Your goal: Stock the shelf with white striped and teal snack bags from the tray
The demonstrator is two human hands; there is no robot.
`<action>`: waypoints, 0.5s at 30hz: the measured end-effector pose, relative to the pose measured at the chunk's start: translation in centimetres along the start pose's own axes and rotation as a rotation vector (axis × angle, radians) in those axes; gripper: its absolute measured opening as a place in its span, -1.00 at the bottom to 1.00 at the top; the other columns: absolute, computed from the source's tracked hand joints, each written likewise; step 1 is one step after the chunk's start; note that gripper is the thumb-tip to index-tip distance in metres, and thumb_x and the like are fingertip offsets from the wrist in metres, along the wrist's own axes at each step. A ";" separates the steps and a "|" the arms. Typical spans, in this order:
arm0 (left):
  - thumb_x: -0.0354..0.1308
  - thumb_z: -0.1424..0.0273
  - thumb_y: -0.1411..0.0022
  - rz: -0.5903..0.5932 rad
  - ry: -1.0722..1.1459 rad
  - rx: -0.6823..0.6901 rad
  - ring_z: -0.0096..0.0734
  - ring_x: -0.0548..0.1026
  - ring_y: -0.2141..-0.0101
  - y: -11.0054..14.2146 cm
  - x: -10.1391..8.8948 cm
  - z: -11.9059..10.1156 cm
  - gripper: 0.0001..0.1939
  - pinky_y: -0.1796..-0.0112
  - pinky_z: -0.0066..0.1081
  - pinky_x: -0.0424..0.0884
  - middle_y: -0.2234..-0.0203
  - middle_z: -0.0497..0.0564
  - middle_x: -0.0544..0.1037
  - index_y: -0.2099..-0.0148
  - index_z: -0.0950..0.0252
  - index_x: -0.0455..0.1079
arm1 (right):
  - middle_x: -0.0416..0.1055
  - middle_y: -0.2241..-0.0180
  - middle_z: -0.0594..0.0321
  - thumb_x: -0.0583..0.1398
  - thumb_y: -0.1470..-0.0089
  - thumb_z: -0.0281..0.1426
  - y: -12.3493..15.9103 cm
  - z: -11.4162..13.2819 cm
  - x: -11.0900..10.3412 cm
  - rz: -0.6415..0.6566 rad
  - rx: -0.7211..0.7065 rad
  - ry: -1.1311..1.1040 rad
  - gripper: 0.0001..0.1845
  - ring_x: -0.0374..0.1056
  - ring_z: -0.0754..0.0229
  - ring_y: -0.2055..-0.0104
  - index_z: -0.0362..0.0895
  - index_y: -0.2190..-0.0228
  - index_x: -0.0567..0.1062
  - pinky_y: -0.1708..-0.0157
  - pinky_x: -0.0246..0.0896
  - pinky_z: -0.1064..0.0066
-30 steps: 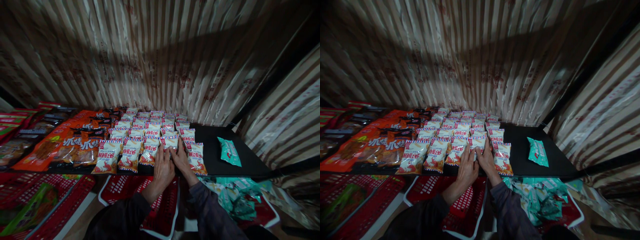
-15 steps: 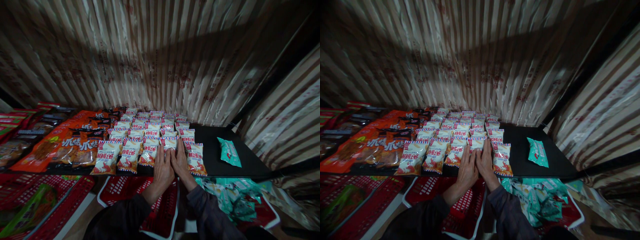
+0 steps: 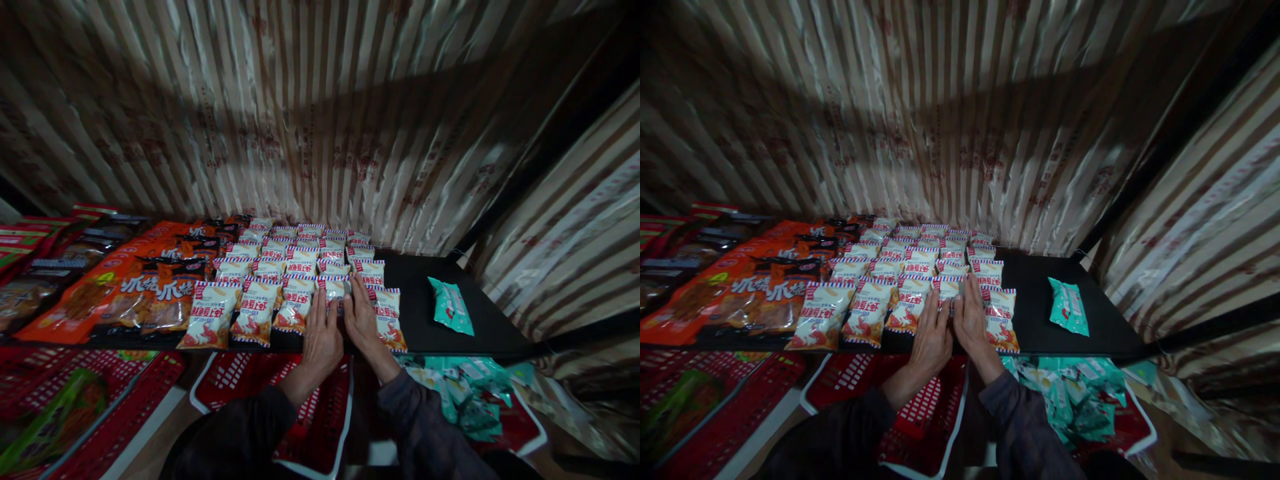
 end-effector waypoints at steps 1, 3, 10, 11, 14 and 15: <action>-0.12 0.60 -0.25 0.001 0.000 -0.006 -0.02 -0.25 -0.39 -0.3 -0.3 0.0 -0.41 -0.26 0.14 0.07 -0.38 0.37 -0.09 -0.33 0.45 0.07 | 0.13 -0.31 -0.02 -0.12 -0.32 -0.15 -0.1 -0.1 -0.1 0.007 -0.004 0.000 -0.40 -0.04 0.04 -0.39 -0.21 -0.21 0.28 -0.33 -0.08 -0.02; -0.11 0.54 -0.29 0.015 -0.005 -0.040 -0.03 -0.22 -0.39 -1.4 -1.2 0.2 -0.46 -0.27 0.12 0.06 -0.38 0.33 -0.05 -0.31 0.43 0.12 | 0.16 -0.29 -0.04 -0.11 -0.31 -0.14 -0.7 -0.3 -0.2 0.034 -0.020 0.007 -0.40 -0.01 0.02 -0.38 -0.22 -0.18 0.32 -0.32 -0.05 -0.04; -0.07 0.54 -0.22 0.424 -0.174 -0.213 0.02 -0.12 -0.37 -11.0 -2.7 2.2 -0.40 -0.29 0.08 -0.05 -0.37 0.25 0.03 -0.32 0.39 0.16 | 0.20 -0.27 -0.03 -0.09 -0.29 -0.22 -6.9 -1.3 -0.5 0.150 -0.177 0.117 -0.44 -0.05 -0.04 -0.40 -0.23 -0.16 0.35 -0.34 -0.12 -0.08; -0.06 0.55 -0.22 0.446 -0.213 -0.193 0.01 -0.12 -0.38 -12.8 -2.6 2.4 -0.37 -0.30 0.09 -0.11 -0.38 0.25 0.02 -0.34 0.37 0.12 | 0.21 -0.27 -0.02 -0.08 -0.28 -0.25 -8.0 -1.3 -0.2 0.181 -0.207 0.144 -0.46 -0.04 -0.04 -0.39 -0.22 -0.16 0.35 -0.35 -0.12 -0.09; -0.04 0.54 -0.22 0.461 -0.313 -0.188 0.02 -0.03 -0.36 -17.1 -1.8 3.6 -0.36 -0.29 0.13 -0.12 -0.33 0.31 0.14 -0.35 0.37 0.10 | 0.24 -0.25 -0.08 -0.06 -0.24 -0.36 -11.0 -1.5 1.2 0.295 -0.247 0.256 -0.48 0.05 -0.02 -0.36 -0.27 -0.15 0.36 -0.35 -0.10 0.01; -0.03 0.54 -0.22 0.479 -0.333 -0.213 0.01 0.04 -0.34 -18.0 -1.3 4.3 -0.38 -0.28 0.13 -0.07 -0.29 0.30 0.21 -0.33 0.34 0.14 | 0.24 -0.25 -0.08 -0.05 -0.24 -0.38 -11.9 -1.6 1.6 0.327 -0.240 0.295 -0.48 0.07 -0.02 -0.35 -0.27 -0.16 0.35 -0.34 -0.09 0.02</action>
Point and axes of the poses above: each hand's wrist, its own y-axis away from the middle knuckle, its own x-axis out of the palm, z = x × y, the point moved 7 cm from there along -y, towards the middle knuckle
